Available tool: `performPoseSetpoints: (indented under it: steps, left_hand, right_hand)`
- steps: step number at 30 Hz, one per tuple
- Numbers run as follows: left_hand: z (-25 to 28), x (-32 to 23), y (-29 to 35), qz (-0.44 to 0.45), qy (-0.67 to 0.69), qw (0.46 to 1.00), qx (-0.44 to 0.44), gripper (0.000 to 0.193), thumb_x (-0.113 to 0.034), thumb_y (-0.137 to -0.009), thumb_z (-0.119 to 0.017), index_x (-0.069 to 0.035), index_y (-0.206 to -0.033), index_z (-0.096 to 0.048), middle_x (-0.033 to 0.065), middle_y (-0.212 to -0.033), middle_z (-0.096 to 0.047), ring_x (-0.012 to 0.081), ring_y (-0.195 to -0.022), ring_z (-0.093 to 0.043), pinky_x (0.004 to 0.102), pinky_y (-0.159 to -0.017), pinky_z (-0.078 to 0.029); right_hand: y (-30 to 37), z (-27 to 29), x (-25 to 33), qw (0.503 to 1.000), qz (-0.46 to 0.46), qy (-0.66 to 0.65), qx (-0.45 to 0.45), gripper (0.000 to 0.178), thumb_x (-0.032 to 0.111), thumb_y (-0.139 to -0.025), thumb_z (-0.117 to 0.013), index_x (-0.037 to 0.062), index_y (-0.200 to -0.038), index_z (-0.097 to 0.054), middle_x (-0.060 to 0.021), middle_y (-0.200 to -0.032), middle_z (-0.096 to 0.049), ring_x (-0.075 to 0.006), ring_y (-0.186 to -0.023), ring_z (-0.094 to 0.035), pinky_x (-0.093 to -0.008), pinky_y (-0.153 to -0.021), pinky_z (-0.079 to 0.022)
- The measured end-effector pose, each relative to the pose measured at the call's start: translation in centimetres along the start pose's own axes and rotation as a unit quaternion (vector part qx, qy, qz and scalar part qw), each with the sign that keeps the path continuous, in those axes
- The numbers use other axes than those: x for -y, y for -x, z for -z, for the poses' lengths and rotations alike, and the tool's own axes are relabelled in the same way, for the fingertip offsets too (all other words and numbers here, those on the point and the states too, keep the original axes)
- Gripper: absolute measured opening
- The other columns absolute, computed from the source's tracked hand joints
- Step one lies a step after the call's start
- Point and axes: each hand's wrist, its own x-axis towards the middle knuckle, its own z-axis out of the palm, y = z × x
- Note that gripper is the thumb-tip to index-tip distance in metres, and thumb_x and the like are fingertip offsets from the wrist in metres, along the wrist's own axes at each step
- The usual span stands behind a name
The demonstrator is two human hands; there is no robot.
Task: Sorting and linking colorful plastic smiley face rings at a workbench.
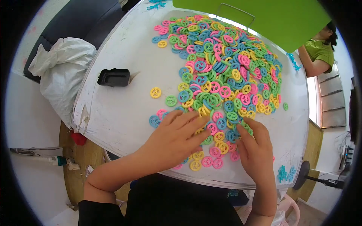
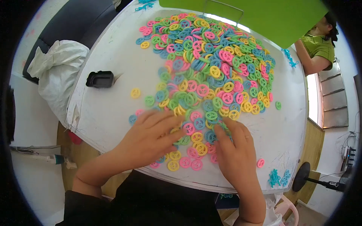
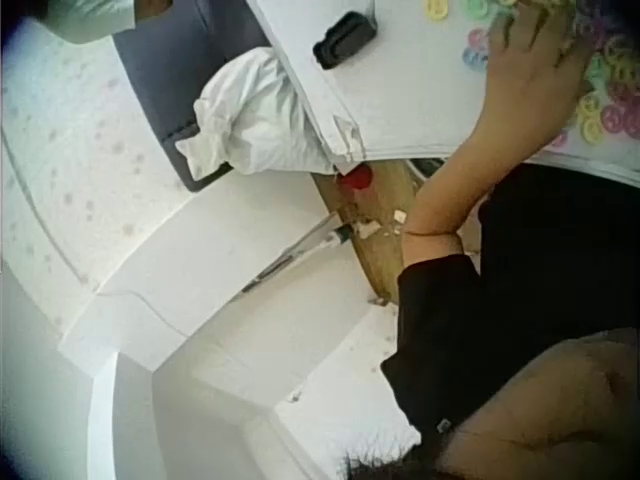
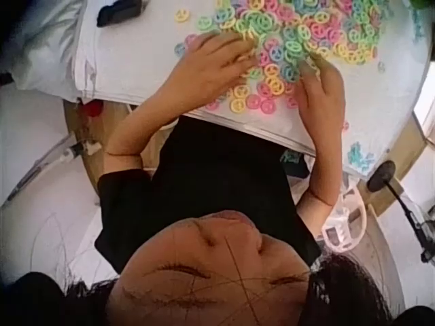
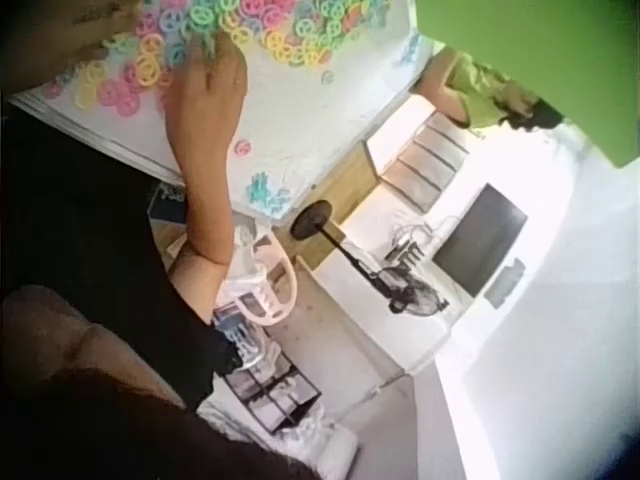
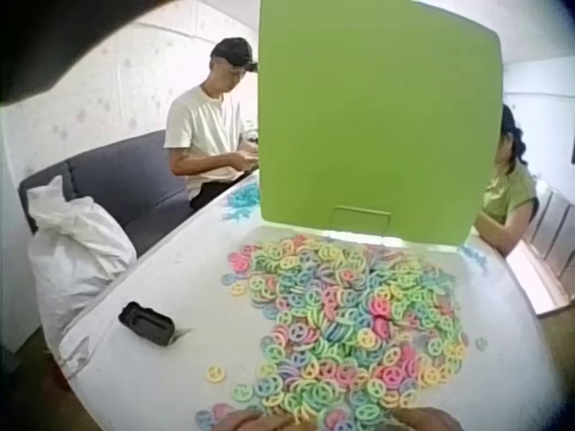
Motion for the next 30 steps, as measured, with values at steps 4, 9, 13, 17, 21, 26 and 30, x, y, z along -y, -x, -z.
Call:
performPoseSetpoints:
  steps: [4, 9, 13, 17, 21, 26, 30]
  left_hand:
    - [-0.2, 0.8, 0.2, -0.044, 0.039, 0.998, 0.028, 0.04, -0.014, -0.074, -0.081, -0.013, -0.112, -0.069, 0.0056, -0.127, -0.063, 0.028, -0.119, -0.06, 0.0475, -0.1, -0.044]
    - [0.8, 2.7, -0.4, -0.031, -0.002, 0.999, -0.025, 0.035, -0.013, -0.076, -0.08, -0.013, -0.109, -0.071, 0.0057, -0.123, -0.065, 0.0275, -0.118, -0.061, 0.0438, -0.1, -0.045]
    - [1.4, 2.7, -2.3, -0.002, -0.005, 1.0, -0.029, 0.042, -0.013, -0.076, -0.08, -0.01, -0.117, -0.069, 0.0104, -0.13, -0.062, 0.0309, -0.122, -0.058, 0.0449, -0.101, -0.045]
    - [-0.2, 2.3, -4.5, 0.038, -0.025, 0.999, -0.023, 0.053, -0.017, -0.082, -0.076, -0.006, -0.131, -0.061, 0.0159, -0.142, -0.052, 0.0328, -0.131, -0.05, 0.0482, -0.107, -0.041]
    - [-1.2, 2.6, -4.4, 0.0, 0.005, 1.0, -0.005, 0.055, -0.012, -0.076, -0.081, -0.006, -0.128, -0.063, 0.0187, -0.144, -0.051, 0.0398, -0.133, -0.049, 0.0519, -0.111, -0.04]
    - [-0.6, 3.4, -4.0, -0.037, 0.05, 0.998, 0.019, 0.044, -0.011, -0.078, -0.08, -0.006, -0.12, -0.068, 0.0146, -0.139, -0.057, 0.0364, -0.129, -0.054, 0.0492, -0.107, -0.046]
    - [-0.2, 4.0, -4.0, -0.075, 0.117, 0.99, -0.009, 0.033, -0.011, -0.081, -0.079, -0.008, -0.113, -0.072, 0.01, -0.118, -0.07, 0.0318, -0.113, -0.066, 0.044, -0.097, -0.053]
  right_hand:
    - [-0.2, -1.4, -0.2, 0.999, 0.024, 0.024, 0.026, 0.047, 0.002, -0.072, -0.077, 0.004, -0.118, -0.067, -0.0158, -0.136, -0.058, -0.0377, -0.123, -0.057, -0.0469, -0.1, -0.049]
    - [-0.2, -0.7, 0.9, 0.99, 0.105, -0.052, 0.073, 0.038, 0.003, -0.08, -0.069, 0.0046, -0.118, -0.068, -0.0156, -0.128, -0.063, -0.0344, -0.121, -0.061, -0.046, -0.101, -0.05]
    - [-1.4, -0.2, -0.8, 0.987, 0.101, -0.091, 0.088, 0.043, 0.003, -0.08, -0.071, 0.0038, -0.122, -0.066, -0.0169, -0.132, -0.061, -0.0357, -0.124, -0.059, -0.0463, -0.104, -0.048]
    - [-2.3, -1.7, -1.3, 0.999, -0.021, 0.027, 0.01, 0.053, 0.007, -0.078, -0.077, 0.0026, -0.128, -0.062, -0.0195, -0.139, -0.055, -0.0381, -0.13, -0.054, -0.0476, -0.107, -0.045]
    - [-2.2, -2.0, 0.5, 0.998, 0.04, 0.002, 0.051, 0.056, 0.014, -0.077, -0.08, 0.0007, -0.128, -0.061, -0.0213, -0.141, -0.053, -0.0397, -0.129, -0.054, -0.0493, -0.107, -0.046]
    - [-1.5, -1.2, 0.5, 0.987, 0.081, -0.095, 0.098, 0.047, 0.014, -0.08, -0.077, 0.003, -0.124, -0.064, -0.0173, -0.136, -0.057, -0.0352, -0.125, -0.059, -0.0499, -0.108, -0.047]
    - [-1.2, -0.3, 0.7, 0.984, 0.116, -0.084, 0.11, 0.042, 0.012, -0.082, -0.075, 0.0049, -0.123, -0.065, -0.0142, -0.132, -0.061, -0.0319, -0.125, -0.06, -0.0501, -0.108, -0.047]
